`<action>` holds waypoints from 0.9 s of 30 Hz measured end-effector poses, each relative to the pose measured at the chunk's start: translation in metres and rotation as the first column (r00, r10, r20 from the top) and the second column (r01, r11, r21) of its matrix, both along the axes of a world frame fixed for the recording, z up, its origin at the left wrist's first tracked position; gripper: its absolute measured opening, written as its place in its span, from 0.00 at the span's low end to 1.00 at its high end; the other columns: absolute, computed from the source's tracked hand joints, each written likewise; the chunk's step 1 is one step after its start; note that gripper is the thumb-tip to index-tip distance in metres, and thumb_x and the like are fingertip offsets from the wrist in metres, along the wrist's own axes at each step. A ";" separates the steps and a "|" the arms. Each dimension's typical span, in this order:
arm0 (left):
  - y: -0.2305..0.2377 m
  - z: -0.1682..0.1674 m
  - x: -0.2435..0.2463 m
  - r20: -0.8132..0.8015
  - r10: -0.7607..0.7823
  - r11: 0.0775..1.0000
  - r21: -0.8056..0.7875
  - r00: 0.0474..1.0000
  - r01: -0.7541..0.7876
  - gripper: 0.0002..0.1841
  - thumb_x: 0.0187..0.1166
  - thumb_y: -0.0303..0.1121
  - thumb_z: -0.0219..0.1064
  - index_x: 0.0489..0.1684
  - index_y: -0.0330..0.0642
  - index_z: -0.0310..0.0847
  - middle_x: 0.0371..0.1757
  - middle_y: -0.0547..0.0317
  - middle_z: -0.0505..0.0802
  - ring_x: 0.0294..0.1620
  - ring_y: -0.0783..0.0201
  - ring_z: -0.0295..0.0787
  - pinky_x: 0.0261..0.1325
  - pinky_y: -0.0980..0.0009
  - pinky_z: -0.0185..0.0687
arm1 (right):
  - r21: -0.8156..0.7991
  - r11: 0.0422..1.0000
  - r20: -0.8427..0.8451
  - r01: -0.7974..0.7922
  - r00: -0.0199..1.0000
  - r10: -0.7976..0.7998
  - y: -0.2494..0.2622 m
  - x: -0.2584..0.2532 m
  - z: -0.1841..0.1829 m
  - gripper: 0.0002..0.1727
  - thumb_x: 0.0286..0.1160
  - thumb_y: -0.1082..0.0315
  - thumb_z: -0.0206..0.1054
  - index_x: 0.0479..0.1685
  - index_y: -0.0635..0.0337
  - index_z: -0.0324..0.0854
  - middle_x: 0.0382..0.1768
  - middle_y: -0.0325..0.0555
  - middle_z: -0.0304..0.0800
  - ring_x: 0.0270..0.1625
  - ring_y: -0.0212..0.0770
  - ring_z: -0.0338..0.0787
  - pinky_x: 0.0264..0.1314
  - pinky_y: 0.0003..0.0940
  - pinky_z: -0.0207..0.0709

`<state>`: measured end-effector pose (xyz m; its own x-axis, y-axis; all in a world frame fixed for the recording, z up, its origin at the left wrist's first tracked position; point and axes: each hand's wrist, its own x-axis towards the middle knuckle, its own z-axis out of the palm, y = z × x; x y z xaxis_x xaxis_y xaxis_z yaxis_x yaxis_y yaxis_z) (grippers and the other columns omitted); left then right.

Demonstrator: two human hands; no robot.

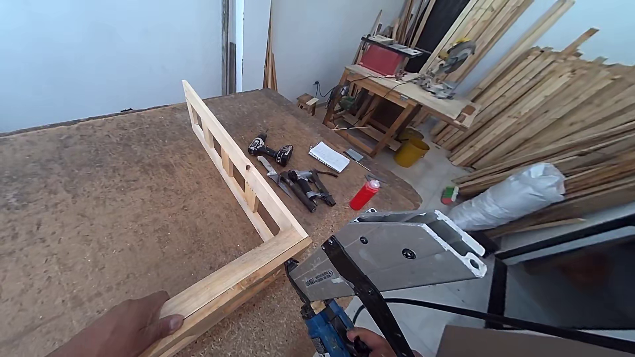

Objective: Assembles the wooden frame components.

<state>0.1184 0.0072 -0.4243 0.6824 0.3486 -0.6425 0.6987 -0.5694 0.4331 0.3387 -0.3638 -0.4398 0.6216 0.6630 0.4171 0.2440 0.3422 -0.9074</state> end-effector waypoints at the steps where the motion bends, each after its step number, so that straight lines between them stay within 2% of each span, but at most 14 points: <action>1: 0.001 0.000 0.000 -0.001 -0.003 1.000 -0.008 1.000 0.003 0.32 0.83 0.62 0.62 0.61 0.36 0.79 0.42 0.36 0.91 0.47 0.37 0.91 0.53 0.35 0.82 | -0.004 1.000 -0.005 -0.002 1.000 0.002 0.000 -0.001 0.001 0.10 0.79 0.58 0.71 0.54 0.42 0.88 0.56 0.31 0.94 0.68 0.33 0.87 0.77 0.38 0.77; 6: 0.000 -0.001 0.000 -0.011 -0.022 1.000 -0.004 1.000 0.022 0.32 0.83 0.62 0.61 0.62 0.37 0.78 0.42 0.37 0.91 0.47 0.38 0.91 0.53 0.35 0.82 | 0.007 1.000 0.021 -0.012 1.000 0.012 0.002 -0.001 0.001 0.11 0.80 0.59 0.70 0.56 0.44 0.88 0.55 0.32 0.94 0.68 0.33 0.87 0.76 0.36 0.78; 11: 0.003 -0.001 0.001 -0.056 -0.045 0.999 -0.024 0.997 0.043 0.33 0.84 0.63 0.58 0.63 0.37 0.75 0.43 0.38 0.90 0.48 0.39 0.90 0.53 0.36 0.82 | -0.005 1.000 -0.016 0.002 1.000 -0.002 0.004 -0.004 0.004 0.08 0.79 0.57 0.70 0.50 0.44 0.89 0.52 0.30 0.94 0.67 0.31 0.87 0.76 0.35 0.77; 17: 0.000 0.002 0.004 -0.083 -0.035 0.999 -0.016 0.996 0.034 0.33 0.85 0.62 0.58 0.64 0.36 0.75 0.44 0.37 0.90 0.49 0.37 0.90 0.55 0.35 0.82 | -0.011 1.000 -0.003 -0.009 1.000 0.009 0.006 -0.003 0.007 0.10 0.80 0.58 0.70 0.56 0.42 0.89 0.53 0.29 0.93 0.66 0.30 0.87 0.77 0.35 0.76; 22: 0.000 0.002 0.004 -0.076 -0.035 0.999 -0.013 0.996 0.034 0.33 0.85 0.63 0.58 0.62 0.37 0.75 0.43 0.38 0.90 0.48 0.39 0.90 0.53 0.37 0.83 | -0.030 1.000 0.022 -0.002 1.000 0.003 0.006 -0.004 0.006 0.11 0.81 0.58 0.68 0.56 0.46 0.88 0.54 0.32 0.93 0.66 0.29 0.86 0.76 0.34 0.76; 27: -0.004 0.004 0.004 -0.075 -0.030 0.999 0.023 0.997 0.032 0.34 0.85 0.62 0.58 0.64 0.35 0.75 0.44 0.35 0.90 0.49 0.35 0.91 0.54 0.34 0.82 | -0.047 0.999 -0.010 0.020 1.000 -0.021 0.009 -0.007 0.009 0.10 0.80 0.55 0.69 0.51 0.46 0.89 0.51 0.30 0.93 0.65 0.27 0.86 0.76 0.34 0.75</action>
<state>0.1222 0.0029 -0.4202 0.6438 0.3440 -0.6835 0.7101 -0.6013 0.3662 0.3314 -0.3549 -0.4305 0.6396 0.6687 0.3791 0.2405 0.2943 -0.9250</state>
